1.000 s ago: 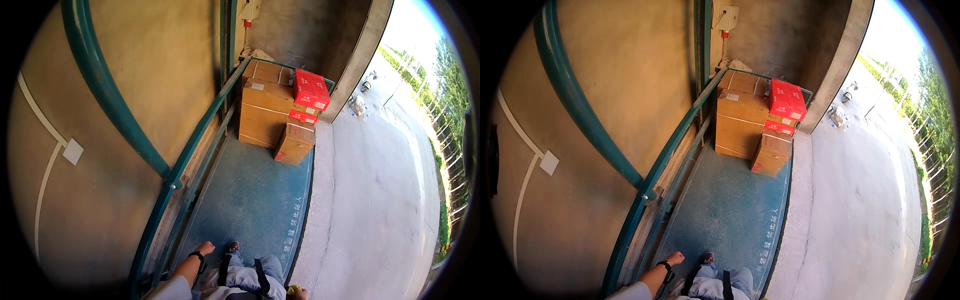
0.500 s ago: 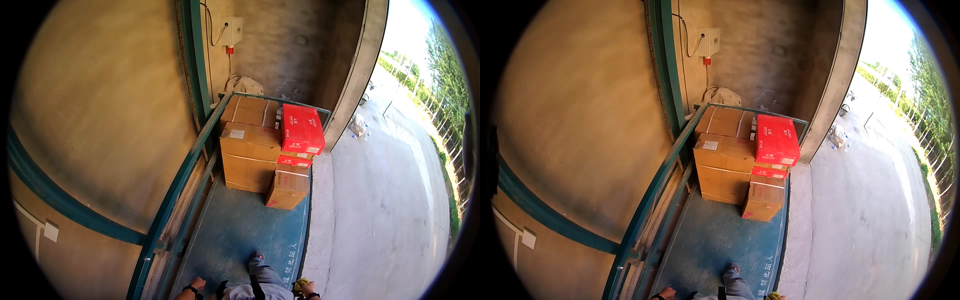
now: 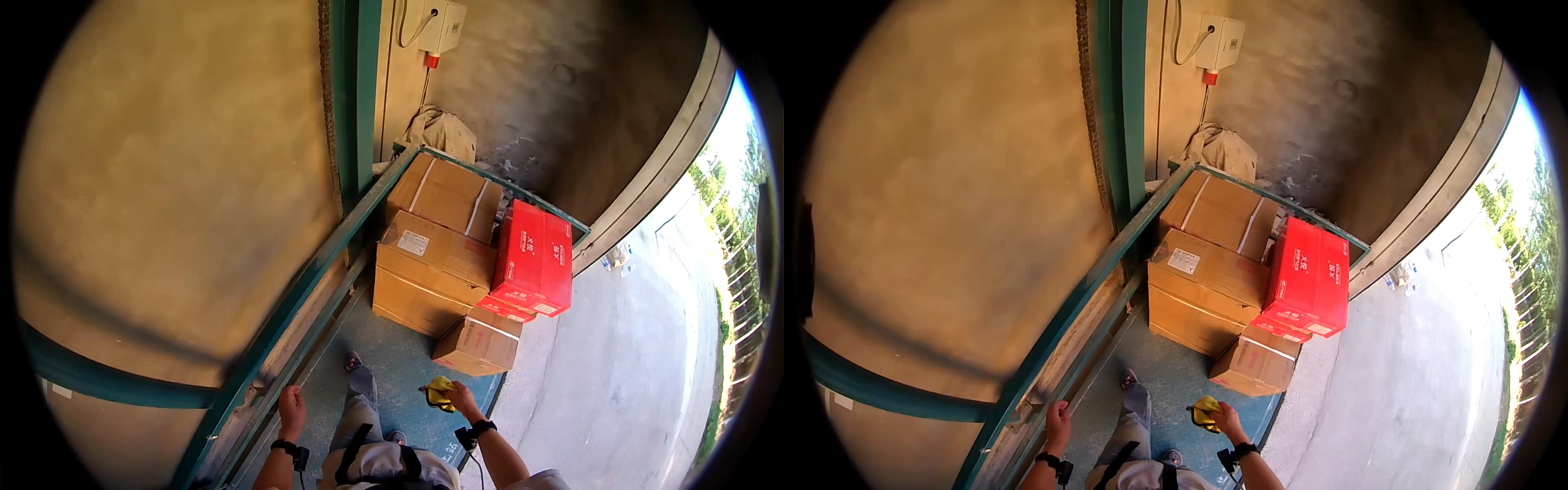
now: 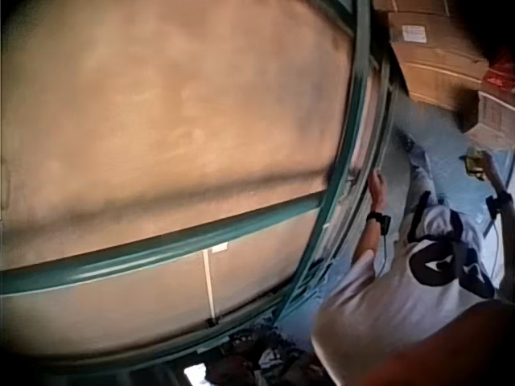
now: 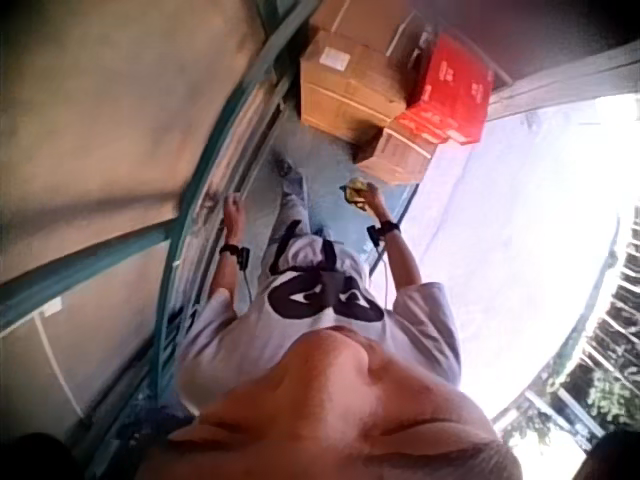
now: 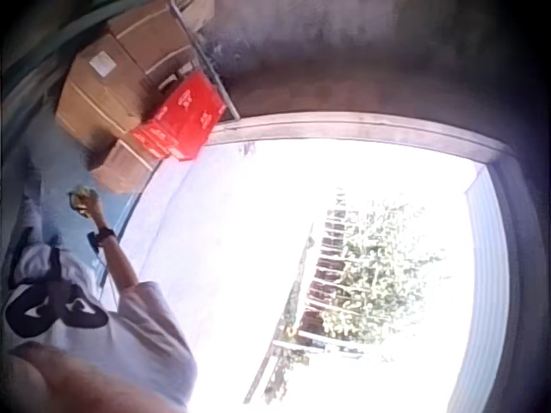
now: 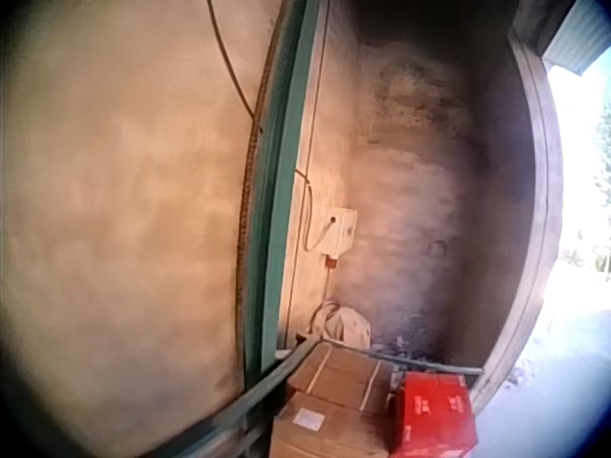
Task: The person wipes the metal track and vertical frame of an elevator entrance using a yellow cloth, moving it along the horizontal and vertical surfaces of the metal structure.
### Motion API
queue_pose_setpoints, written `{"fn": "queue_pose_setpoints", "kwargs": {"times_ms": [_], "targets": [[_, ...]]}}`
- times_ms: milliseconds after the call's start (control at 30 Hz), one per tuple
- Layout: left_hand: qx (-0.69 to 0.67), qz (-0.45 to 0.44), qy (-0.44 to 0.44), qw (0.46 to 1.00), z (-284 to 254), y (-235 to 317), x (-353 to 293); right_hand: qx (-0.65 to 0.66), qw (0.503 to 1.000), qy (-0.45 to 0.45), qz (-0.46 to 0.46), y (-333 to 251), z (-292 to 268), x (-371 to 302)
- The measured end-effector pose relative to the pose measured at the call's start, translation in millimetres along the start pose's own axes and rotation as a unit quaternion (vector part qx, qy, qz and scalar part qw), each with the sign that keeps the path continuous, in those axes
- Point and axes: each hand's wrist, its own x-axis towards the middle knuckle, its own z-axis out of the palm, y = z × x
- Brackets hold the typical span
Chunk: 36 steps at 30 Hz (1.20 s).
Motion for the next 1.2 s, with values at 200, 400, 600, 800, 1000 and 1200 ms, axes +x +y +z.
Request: {"fn": "queue_pose_setpoints", "kwargs": {"times_ms": [200, 400, 600, 800, 1000, 1200], "targets": [[0.023, 0.067, 0.060, 0.996, 17.7, 12.4, 200.1, -0.089, 0.995, 0.015, -0.037, -76.7, -18.0, 72.7], [0.098, 0.017, 0.019, 0.995, 82.3, -0.1, 343.1, 0.232, 0.961, 0.065, 0.136, -176.1, -52.3, 126.5], [0.007, -0.115, -0.169, 0.979, 98.0, 3.0, 391.8, 0.155, 0.968, 0.198, -0.017, -220.6, -71.6, 217.1], [0.032, -0.156, -0.171, 0.972, 104.4, -8.0, 387.6, 0.285, 0.935, 0.198, -0.067, -324.8, -114.3, 369.6], [0.144, -0.362, -0.134, 0.911, 120.5, -27.6, 377.7, 0.146, 0.935, 0.237, -0.222, -404.5, -159.3, 631.1], [0.309, -0.401, -0.158, 0.848, 117.1, -0.6, 368.7, -0.044, 0.882, 0.272, -0.383, -511.2, -180.9, 848.7]]}}
